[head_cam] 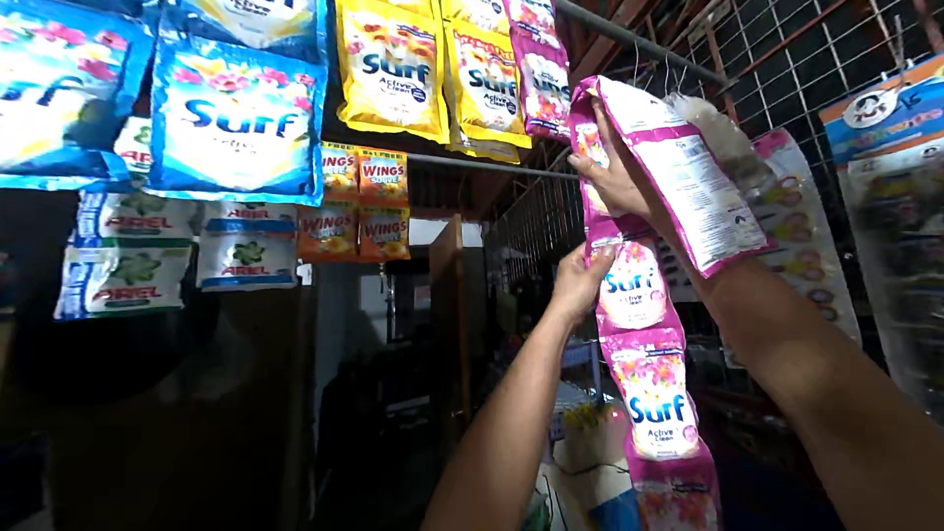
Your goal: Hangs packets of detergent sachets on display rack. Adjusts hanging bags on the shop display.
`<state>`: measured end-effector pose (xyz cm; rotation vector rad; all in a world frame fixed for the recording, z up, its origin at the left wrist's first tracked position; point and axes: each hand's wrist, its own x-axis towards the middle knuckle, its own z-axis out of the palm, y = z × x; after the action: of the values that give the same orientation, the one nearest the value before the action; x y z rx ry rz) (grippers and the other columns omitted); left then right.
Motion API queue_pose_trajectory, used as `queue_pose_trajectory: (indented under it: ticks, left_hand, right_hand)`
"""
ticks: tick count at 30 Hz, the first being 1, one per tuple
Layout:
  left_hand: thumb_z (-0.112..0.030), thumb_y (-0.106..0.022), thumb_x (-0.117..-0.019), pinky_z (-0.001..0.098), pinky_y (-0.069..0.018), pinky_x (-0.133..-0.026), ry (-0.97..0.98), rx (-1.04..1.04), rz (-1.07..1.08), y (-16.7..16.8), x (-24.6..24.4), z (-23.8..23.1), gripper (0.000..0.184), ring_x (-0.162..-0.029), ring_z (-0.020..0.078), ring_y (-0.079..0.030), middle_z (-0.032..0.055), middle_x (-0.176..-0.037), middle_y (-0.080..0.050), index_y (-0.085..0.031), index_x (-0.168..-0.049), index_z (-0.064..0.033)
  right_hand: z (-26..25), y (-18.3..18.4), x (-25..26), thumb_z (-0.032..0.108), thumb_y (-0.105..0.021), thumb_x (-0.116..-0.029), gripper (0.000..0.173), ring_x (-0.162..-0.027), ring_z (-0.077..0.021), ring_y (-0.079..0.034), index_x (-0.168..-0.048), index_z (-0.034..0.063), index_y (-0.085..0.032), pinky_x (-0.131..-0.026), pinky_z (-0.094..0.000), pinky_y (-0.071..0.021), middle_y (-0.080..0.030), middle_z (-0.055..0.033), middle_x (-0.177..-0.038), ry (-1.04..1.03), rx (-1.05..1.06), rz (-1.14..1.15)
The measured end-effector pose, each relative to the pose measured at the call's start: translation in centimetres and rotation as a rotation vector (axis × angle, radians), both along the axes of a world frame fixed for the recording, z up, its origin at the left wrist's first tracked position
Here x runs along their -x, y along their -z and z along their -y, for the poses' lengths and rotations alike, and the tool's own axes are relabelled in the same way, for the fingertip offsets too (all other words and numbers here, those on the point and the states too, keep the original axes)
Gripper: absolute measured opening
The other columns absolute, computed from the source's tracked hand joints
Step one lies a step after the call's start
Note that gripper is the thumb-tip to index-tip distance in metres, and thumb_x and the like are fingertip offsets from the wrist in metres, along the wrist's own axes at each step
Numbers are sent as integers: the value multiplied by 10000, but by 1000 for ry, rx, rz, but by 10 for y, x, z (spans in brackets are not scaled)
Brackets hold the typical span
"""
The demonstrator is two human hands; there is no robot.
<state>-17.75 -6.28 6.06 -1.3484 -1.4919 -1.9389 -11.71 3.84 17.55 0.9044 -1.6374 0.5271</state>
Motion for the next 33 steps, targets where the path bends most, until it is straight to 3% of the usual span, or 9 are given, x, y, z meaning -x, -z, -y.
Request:
queue_pose_trajectory:
  ticks: [4, 7, 12, 14, 17, 18, 22, 28, 33]
  left_hand:
    - [-208, -524, -1074, 245, -557, -593, -114, 20, -10, -12, -3, 12, 203, -621, 77, -634, 31, -764, -663, -636, -1073, -38]
    - [-218, -522, -1076, 255, -568, -621, -145, 57, 13, -12, 2, 18, 227, -644, 83, -644, 42, -784, -664, -635, -1091, -22]
    - [-174, -568, -1051, 257, -574, -619, -126, 64, 95, 2, 4, 22, 162, -651, 93, -663, 51, -802, -690, -633, -1084, -29]
    - [-141, -611, -1026, 276, -587, -634, -142, 99, 134, 15, 4, 21, 164, -672, 118, -682, 77, -835, -709, -639, -1121, -10]
    - [-100, -650, -999, 295, -607, -676, -129, 145, 201, 42, 7, 16, 193, -708, 136, -704, 94, -856, -718, -620, -1146, 21]
    - [-88, -657, -992, 293, -609, -687, -114, 148, 228, 52, 8, 14, 198, -719, 136, -710, 96, -863, -722, -616, -1146, 30]
    - [-20, -676, -956, 336, -623, -819, -20, 181, 266, 101, 16, 3, 271, -852, 167, -737, 124, -956, -740, -599, -1198, 75]
    - [32, -685, -909, 304, -603, -841, 108, 272, 315, 179, 10, -19, 310, -869, 113, -722, 68, -961, -738, -579, -1198, 65]
    - [57, -697, -897, 281, -609, -832, 141, 204, 281, 197, 8, -25, 233, -847, 93, -733, 56, -929, -757, -635, -1121, 54]
  right_hand:
    - [-1, 13, 9, 207, -518, -1070, 731, -1514, -246, -323, -1638, 17, -98, -1235, -374, -244, -263, -209, -1661, -60, -52, 125]
    - [1, 20, 11, 200, -498, -1085, 689, -1312, -248, -547, -1643, 60, -118, -1092, -352, -436, -438, -237, -1545, -133, 4, 243]
    - [-4, 20, 20, 142, -532, -1055, 736, -1508, -283, -328, -1628, -16, -98, -1225, -385, -262, -242, -239, -1660, -70, -56, 161]
    - [-5, 19, 27, 141, -549, -1050, 740, -1516, -288, -327, -1622, -34, -113, -1237, -384, -245, -278, -247, -1646, -19, -58, 116]
    - [-4, 21, 36, 106, -559, -1038, 688, -1426, -278, -456, -1598, -58, -193, -1183, -346, -342, -404, -277, -1562, -75, -15, 124]
    - [-3, 22, 30, 95, -528, -1052, 693, -1432, -263, -449, -1613, -44, -147, -1185, -332, -334, -385, -267, -1579, -72, -29, 174]
    - [1, 26, 33, 58, -461, -1073, 400, -1213, -240, -595, -1405, -165, -451, -1055, -288, -436, -572, -313, -1349, -151, 58, 253]
    - [-4, 23, 39, 42, -421, -1080, 361, -1216, -216, -574, -1346, -193, -489, -1056, -265, -412, -567, -317, -1343, -170, 112, 266]
    - [-14, 18, 37, 75, -428, -1088, 371, -1212, -253, -590, -1357, -172, -498, -1064, -308, -423, -585, -311, -1329, -61, 68, 234]
